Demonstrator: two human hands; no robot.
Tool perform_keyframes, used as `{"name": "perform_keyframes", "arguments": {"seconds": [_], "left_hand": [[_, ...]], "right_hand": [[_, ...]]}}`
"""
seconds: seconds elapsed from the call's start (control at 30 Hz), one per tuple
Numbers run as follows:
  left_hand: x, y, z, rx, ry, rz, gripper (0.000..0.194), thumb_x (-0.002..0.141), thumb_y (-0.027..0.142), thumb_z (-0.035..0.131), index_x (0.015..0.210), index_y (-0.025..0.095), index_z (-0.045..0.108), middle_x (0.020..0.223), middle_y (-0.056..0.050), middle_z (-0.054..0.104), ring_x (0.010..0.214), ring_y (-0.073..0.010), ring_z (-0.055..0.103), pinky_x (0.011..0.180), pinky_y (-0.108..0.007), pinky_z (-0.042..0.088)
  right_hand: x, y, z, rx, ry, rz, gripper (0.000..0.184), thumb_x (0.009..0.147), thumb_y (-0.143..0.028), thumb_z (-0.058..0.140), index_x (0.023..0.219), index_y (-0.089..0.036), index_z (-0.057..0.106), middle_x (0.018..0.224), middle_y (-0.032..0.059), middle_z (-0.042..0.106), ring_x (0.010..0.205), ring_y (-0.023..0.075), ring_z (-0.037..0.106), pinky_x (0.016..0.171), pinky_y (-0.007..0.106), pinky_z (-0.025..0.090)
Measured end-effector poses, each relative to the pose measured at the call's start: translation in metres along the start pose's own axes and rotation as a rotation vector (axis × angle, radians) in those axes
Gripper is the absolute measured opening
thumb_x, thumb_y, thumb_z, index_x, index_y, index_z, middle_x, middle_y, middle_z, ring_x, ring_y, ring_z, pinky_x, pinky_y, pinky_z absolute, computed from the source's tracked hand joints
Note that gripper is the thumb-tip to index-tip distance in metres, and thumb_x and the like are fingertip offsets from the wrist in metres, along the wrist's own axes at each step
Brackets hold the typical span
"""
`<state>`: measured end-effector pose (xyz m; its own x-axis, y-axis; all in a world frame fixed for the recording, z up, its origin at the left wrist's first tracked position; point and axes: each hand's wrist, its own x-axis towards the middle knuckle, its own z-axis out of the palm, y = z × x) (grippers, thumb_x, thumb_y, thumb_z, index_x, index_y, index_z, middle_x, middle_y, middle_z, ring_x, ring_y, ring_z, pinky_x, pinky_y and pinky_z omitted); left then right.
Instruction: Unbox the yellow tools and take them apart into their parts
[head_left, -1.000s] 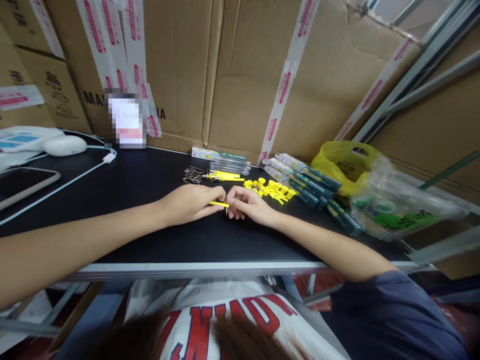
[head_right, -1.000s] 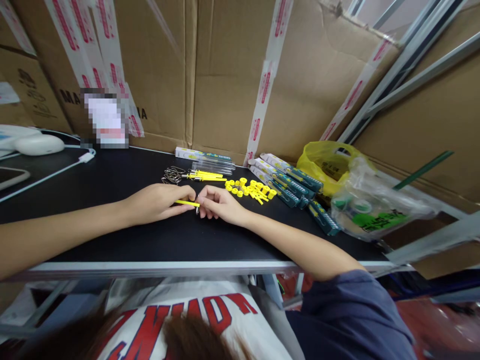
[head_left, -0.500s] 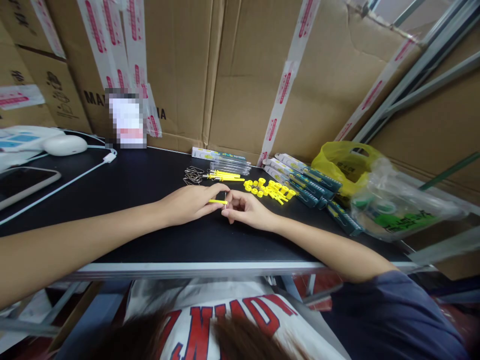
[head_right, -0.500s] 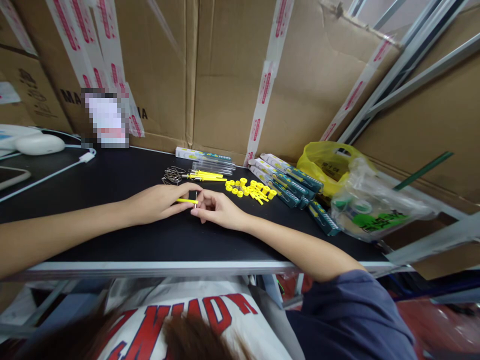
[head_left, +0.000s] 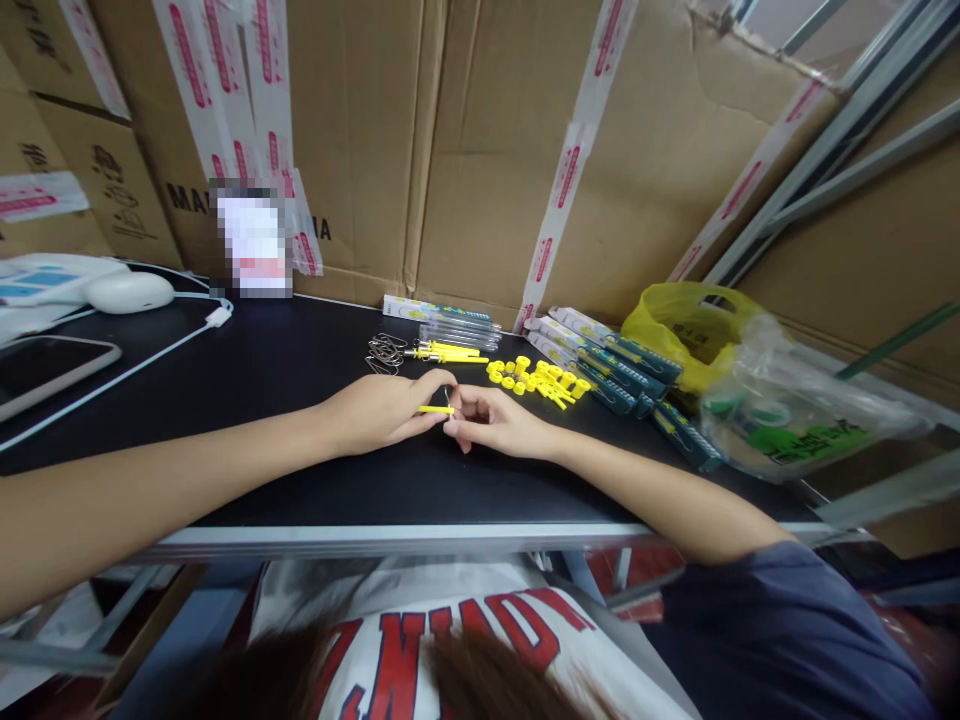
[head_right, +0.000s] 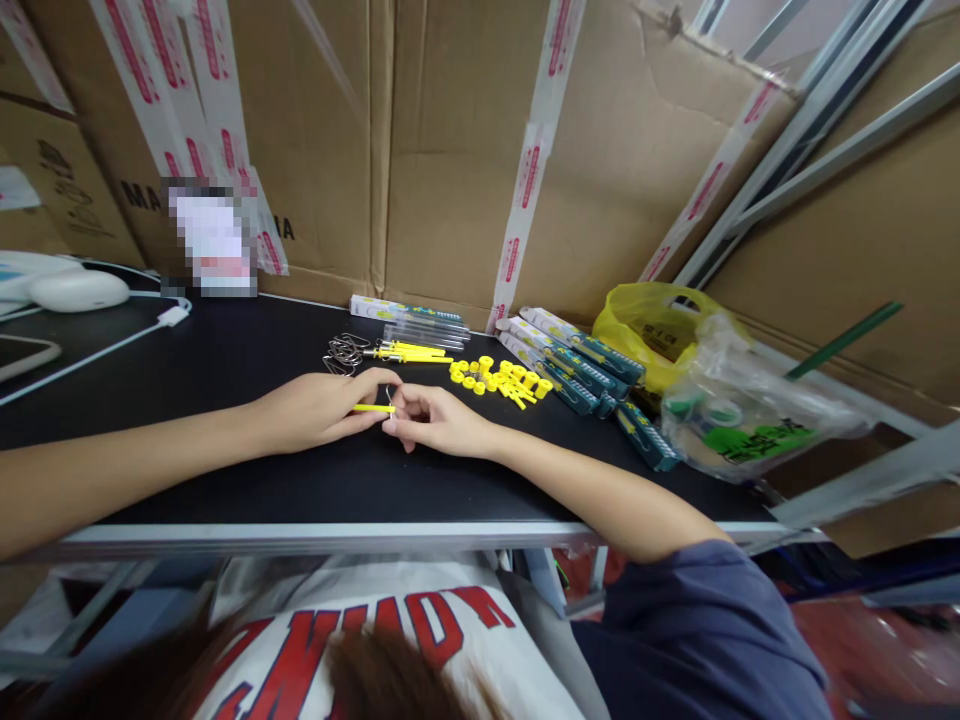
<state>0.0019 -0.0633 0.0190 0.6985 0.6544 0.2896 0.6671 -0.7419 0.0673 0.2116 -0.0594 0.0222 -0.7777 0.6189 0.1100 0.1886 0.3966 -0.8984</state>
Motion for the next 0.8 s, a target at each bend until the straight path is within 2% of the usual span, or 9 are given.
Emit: {"name": "perform_keyframes", "arguments": {"seconds": [0.2,0.37,0.47,0.6,0.7,0.8], "left_hand": [[-0.0007,0.0003,0.0008,0.033,0.024,0.001,0.04,0.094,0.035,0.037,0.13,0.018,0.033,0.082,-0.003,0.069,0.067,-0.0204,0.067,0.054,-0.023,0.042],[-0.0007,0.0001,0.0021,0.068,0.018,-0.032,0.043,0.094,0.033,0.038,0.133,0.017,0.032,0.08,-0.005,0.07,0.069,-0.022,0.068,0.055,-0.024,0.044],[-0.001,0.0002,0.0013,0.02,0.034,-0.056,0.042,0.093,0.031,0.038,0.132,0.015,0.033,0.083,-0.006,0.07,0.073,-0.0221,0.069,0.059,-0.025,0.047],[-0.0011,0.0012,-0.0003,-0.049,0.025,-0.033,0.041,0.093,0.029,0.038,0.131,0.016,0.033,0.088,-0.005,0.071,0.077,-0.0219,0.069,0.062,-0.026,0.048],[-0.0011,0.0022,-0.0001,-0.024,0.027,-0.023,0.041,0.092,0.028,0.038,0.132,0.017,0.033,0.086,-0.004,0.071,0.077,-0.0211,0.069,0.062,-0.025,0.048],[-0.0014,0.0035,0.001,0.052,0.034,-0.015,0.043,0.093,0.028,0.037,0.134,0.018,0.031,0.079,-0.003,0.07,0.067,-0.0204,0.069,0.056,-0.024,0.046]], "right_hand": [[-0.0015,0.0044,0.0024,-0.11,0.108,-0.044,0.034,0.079,-0.044,0.066,0.077,-0.017,0.045,0.059,-0.0065,0.05,0.05,0.007,0.048,0.051,0.019,0.037],[-0.0028,0.0068,0.0029,-0.238,0.204,0.027,0.036,0.078,-0.047,0.065,0.072,-0.015,0.052,0.051,-0.0067,0.049,0.044,0.0059,0.045,0.047,0.018,0.033],[-0.0023,0.0031,0.0047,-0.197,0.185,0.065,0.038,0.08,-0.051,0.061,0.074,-0.013,0.058,0.049,-0.0058,0.05,0.044,0.006,0.044,0.047,0.018,0.033],[-0.0001,-0.0021,0.0078,-0.081,0.135,0.041,0.04,0.086,-0.051,0.052,0.081,-0.012,0.061,0.049,-0.0046,0.053,0.046,0.0064,0.045,0.052,0.02,0.037],[0.0016,-0.0018,0.0084,0.013,0.137,0.038,0.039,0.084,-0.051,0.056,0.073,-0.014,0.055,0.047,-0.0057,0.053,0.043,0.006,0.046,0.051,0.02,0.037],[0.0023,0.0003,0.0073,0.041,0.13,0.045,0.041,0.08,-0.051,0.061,0.066,-0.014,0.052,0.044,-0.0063,0.052,0.04,0.0052,0.045,0.047,0.019,0.036]]}}
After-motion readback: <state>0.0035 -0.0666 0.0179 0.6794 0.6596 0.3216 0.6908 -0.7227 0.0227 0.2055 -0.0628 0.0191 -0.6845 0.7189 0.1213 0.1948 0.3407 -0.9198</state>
